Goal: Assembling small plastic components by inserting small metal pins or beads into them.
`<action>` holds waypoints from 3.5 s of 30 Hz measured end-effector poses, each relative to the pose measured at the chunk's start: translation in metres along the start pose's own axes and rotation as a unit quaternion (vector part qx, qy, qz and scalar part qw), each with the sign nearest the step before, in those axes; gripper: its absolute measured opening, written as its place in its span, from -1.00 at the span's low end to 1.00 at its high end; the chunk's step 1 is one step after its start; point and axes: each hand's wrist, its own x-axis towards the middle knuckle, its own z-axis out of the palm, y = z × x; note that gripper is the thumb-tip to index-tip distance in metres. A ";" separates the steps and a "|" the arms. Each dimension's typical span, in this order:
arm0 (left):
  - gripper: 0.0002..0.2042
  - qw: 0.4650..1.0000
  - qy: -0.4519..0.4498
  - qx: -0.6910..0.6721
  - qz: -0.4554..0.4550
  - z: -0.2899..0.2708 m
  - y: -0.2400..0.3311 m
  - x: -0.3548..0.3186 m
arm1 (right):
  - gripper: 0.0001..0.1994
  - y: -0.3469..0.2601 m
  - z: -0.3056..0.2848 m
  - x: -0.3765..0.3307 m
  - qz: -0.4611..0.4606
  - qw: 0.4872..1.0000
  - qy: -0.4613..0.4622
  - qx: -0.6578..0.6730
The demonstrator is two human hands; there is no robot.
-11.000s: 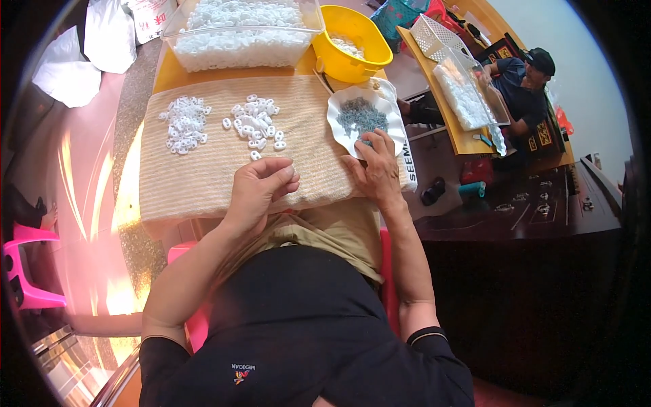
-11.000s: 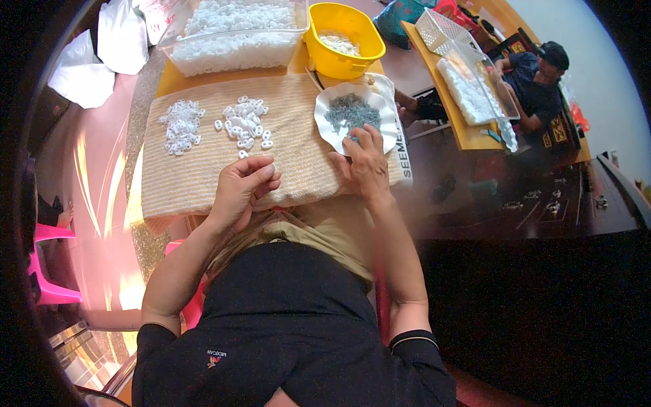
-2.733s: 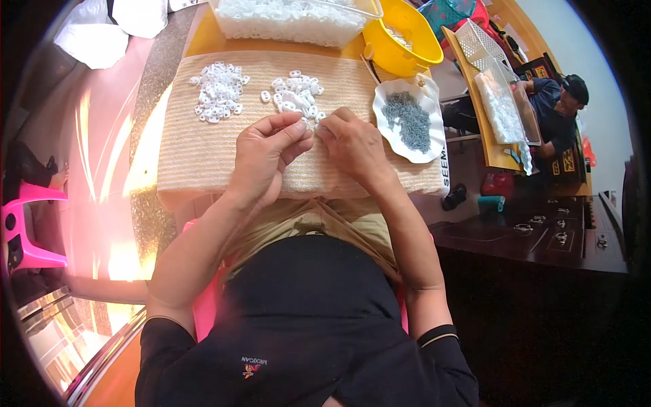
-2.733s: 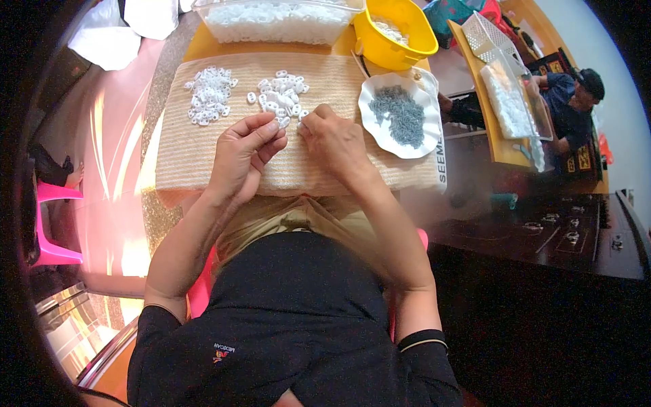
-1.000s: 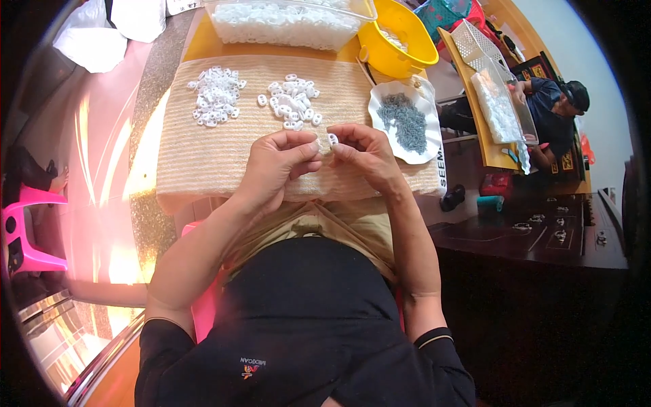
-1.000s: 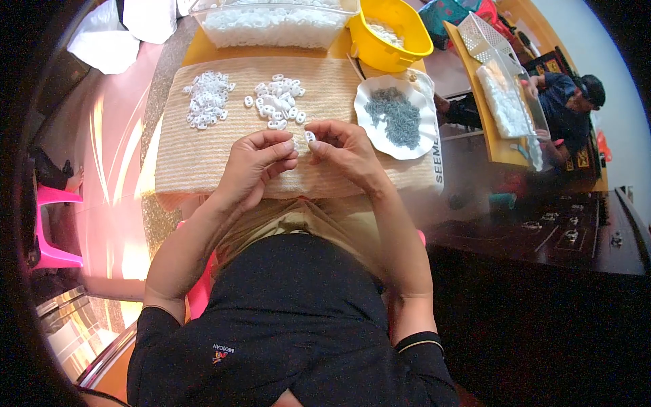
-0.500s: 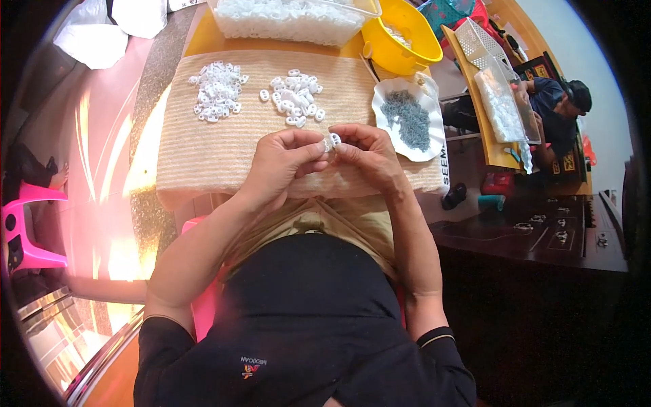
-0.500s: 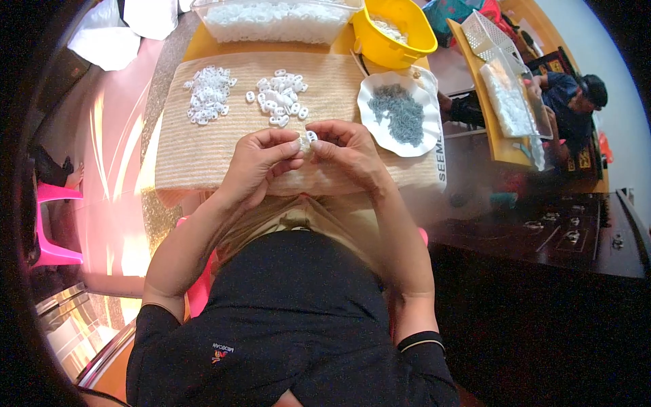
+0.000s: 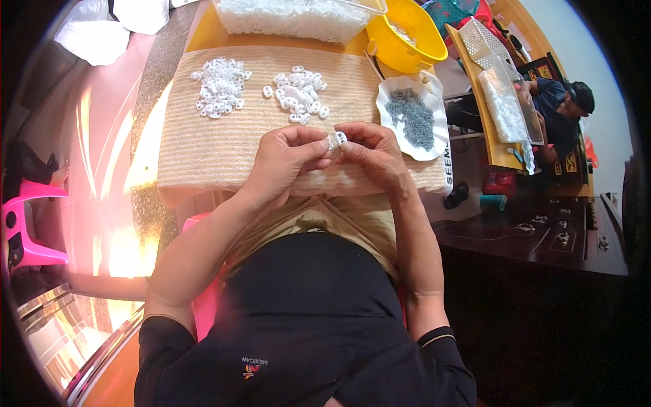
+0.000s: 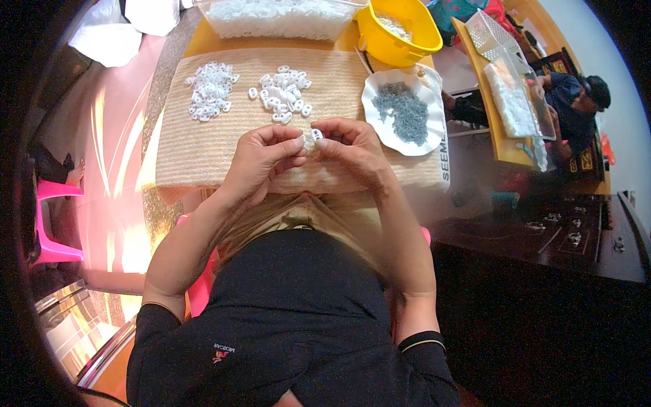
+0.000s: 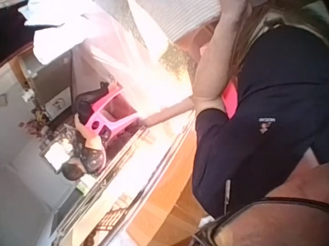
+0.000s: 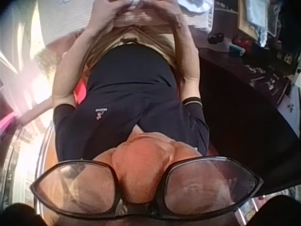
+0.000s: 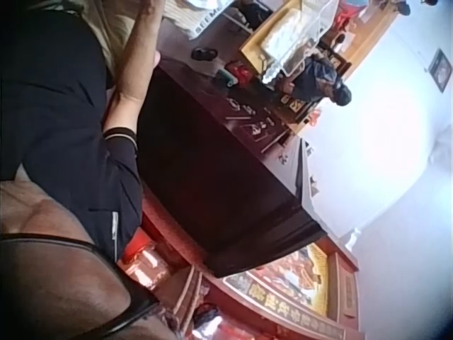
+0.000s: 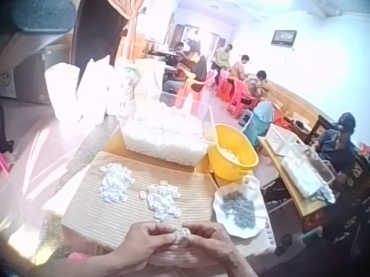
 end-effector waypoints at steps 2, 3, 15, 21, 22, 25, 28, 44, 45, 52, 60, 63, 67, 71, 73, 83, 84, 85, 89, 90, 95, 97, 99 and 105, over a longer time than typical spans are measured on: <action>-0.88 1.000 -0.001 0.001 0.002 0.000 0.000 0.000 | -0.68 0.001 0.000 0.000 0.000 1.000 0.000 0.006; -0.88 1.000 0.002 0.005 0.003 0.000 -0.001 0.000 | -0.69 0.001 -0.001 0.000 0.002 1.000 -0.002 0.011; -0.89 1.000 -0.001 0.008 0.004 -0.001 -0.002 0.002 | -0.70 0.001 -0.002 0.000 -0.001 1.000 0.000 0.027; -0.88 1.000 0.003 0.008 0.004 -0.001 -0.003 0.001 | -0.70 0.004 -0.004 0.001 -0.006 0.999 -0.001 0.032; -0.88 1.000 0.003 0.009 0.003 -0.001 -0.003 0.001 | -0.70 0.004 -0.004 0.001 -0.004 1.000 -0.002 0.030; -0.88 1.000 -0.004 0.006 0.005 -0.002 -0.003 0.001 | -0.70 0.002 -0.002 0.000 0.002 1.000 0.002 0.022; -0.88 1.000 -0.008 0.001 0.006 -0.001 -0.002 0.000 | -0.69 0.002 -0.002 0.000 0.002 1.000 -0.005 0.014; -0.88 1.000 -0.018 0.008 -0.001 0.000 -0.001 0.000 | -0.68 -0.001 0.000 -0.001 0.017 1.000 -0.013 0.005; -0.87 1.000 -0.019 0.008 0.000 0.000 -0.002 0.000 | -0.68 -0.001 0.000 -0.001 0.014 1.000 -0.015 0.002; -0.87 1.000 -0.019 0.014 -0.002 0.000 -0.004 0.001 | -0.67 -0.001 0.000 -0.001 0.018 1.000 -0.022 -0.010; -0.87 1.000 -0.021 0.003 -0.001 -0.001 -0.005 0.001 | -0.67 -0.002 0.001 -0.001 0.020 0.999 -0.018 -0.032; -0.86 1.000 -0.023 0.003 -0.005 0.001 -0.004 0.001 | -0.67 -0.002 0.001 -0.002 0.021 0.999 -0.018 -0.034; -0.84 1.000 -0.021 -0.008 -0.013 0.002 -0.003 0.000 | -0.68 -0.002 0.001 -0.003 0.017 0.999 -0.023 -0.026; -0.85 0.999 -0.034 -0.016 -0.014 0.002 -0.004 0.001 | -0.68 -0.004 0.001 -0.003 0.016 0.999 -0.023 -0.027; -0.85 0.999 -0.024 -0.019 -0.021 0.003 -0.004 0.001 | -0.68 -0.004 0.001 -0.003 0.019 0.999 -0.019 -0.031; -0.86 0.999 -0.017 -0.026 -0.036 0.003 0.000 -0.002 | -0.69 -0.006 0.005 -0.004 0.019 1.000 -0.018 0.005; -0.87 0.999 -0.017 -0.035 -0.035 0.003 0.000 -0.002 | -0.70 -0.005 0.004 -0.004 0.017 1.000 -0.015 0.003; -0.87 0.998 -0.017 -0.044 -0.034 0.003 0.000 -0.003 | -0.70 -0.004 0.004 -0.004 0.015 1.000 -0.012 0.001; -0.86 0.997 -0.001 -0.041 -0.061 0.004 0.002 -0.003 | -0.70 -0.002 0.002 -0.003 0.012 0.999 -0.028 0.026; -0.86 0.997 0.001 -0.044 -0.065 0.004 0.001 -0.003 | -0.70 -0.002 0.002 -0.003 0.001 0.999 -0.033 0.019; -0.87 0.996 0.007 -0.046 -0.078 0.002 0.000 0.001 | -0.71 -0.004 0.001 -0.003 0.010 0.999 -0.029 0.019; -0.87 0.995 0.004 -0.048 -0.089 0.002 0.000 0.001 | -0.70 -0.004 0.000 -0.004 0.023 0.998 -0.038 0.033; -0.87 0.994 0.014 -0.050 -0.100 0.003 0.001 0.001 | -0.70 -0.002 -0.001 -0.002 0.020 0.999 -0.036 0.027; -0.85 0.989 0.030 -0.075 -0.121 0.004 0.003 0.001 | -0.69 -0.001 -0.002 -0.002 0.045 0.996 -0.037 0.062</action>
